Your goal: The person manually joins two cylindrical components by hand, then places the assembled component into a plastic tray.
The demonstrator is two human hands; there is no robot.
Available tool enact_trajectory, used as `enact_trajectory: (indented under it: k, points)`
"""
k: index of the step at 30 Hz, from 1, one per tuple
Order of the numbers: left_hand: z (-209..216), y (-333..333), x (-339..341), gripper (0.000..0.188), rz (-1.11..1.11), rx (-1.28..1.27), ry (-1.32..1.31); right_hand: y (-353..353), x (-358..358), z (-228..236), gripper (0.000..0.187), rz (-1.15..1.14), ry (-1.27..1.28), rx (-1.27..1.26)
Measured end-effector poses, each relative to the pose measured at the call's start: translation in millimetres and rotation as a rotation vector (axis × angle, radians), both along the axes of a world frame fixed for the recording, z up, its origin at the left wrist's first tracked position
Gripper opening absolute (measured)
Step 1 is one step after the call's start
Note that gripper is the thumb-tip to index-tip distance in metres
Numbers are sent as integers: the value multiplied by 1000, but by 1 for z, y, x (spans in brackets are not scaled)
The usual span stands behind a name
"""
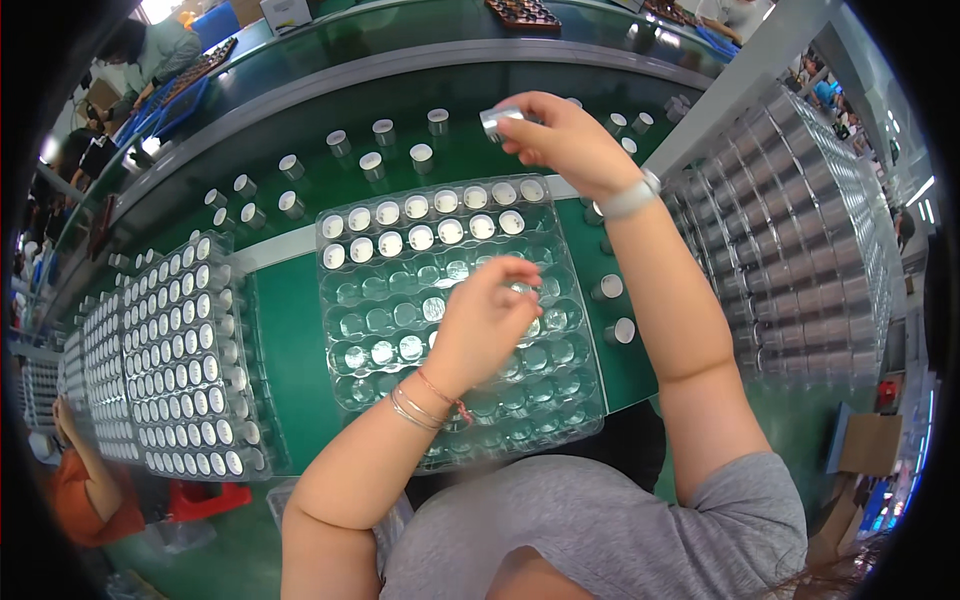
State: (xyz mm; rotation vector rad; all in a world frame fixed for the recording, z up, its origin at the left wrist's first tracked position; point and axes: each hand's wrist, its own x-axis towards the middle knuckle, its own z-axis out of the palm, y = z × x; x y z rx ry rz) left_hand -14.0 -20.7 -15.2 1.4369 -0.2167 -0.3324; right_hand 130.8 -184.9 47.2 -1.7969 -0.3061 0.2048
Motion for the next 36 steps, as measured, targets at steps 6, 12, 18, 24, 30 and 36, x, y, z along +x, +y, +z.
enact_trajectory:
  k: [6,12,18,24,30,36]
  points:
    - [-6,-1,4,48,52,-278,168,-30,-99,-13,41,166,126,344]
    - [-7,-7,-4,63,-67,-368,164,-33,-149,-39,35,151,198,478]
    - [-19,-3,0,56,-109,-166,-55,-31,-158,-43,35,127,242,475]
    - [-4,-3,4,41,27,-378,202,-25,-146,-37,36,-77,-104,381]
    - [-14,10,11,34,171,-806,466,16,-150,-35,46,-28,-597,-296]
    - [-21,14,15,33,268,-853,646,29,-139,-24,44,152,-776,-476]
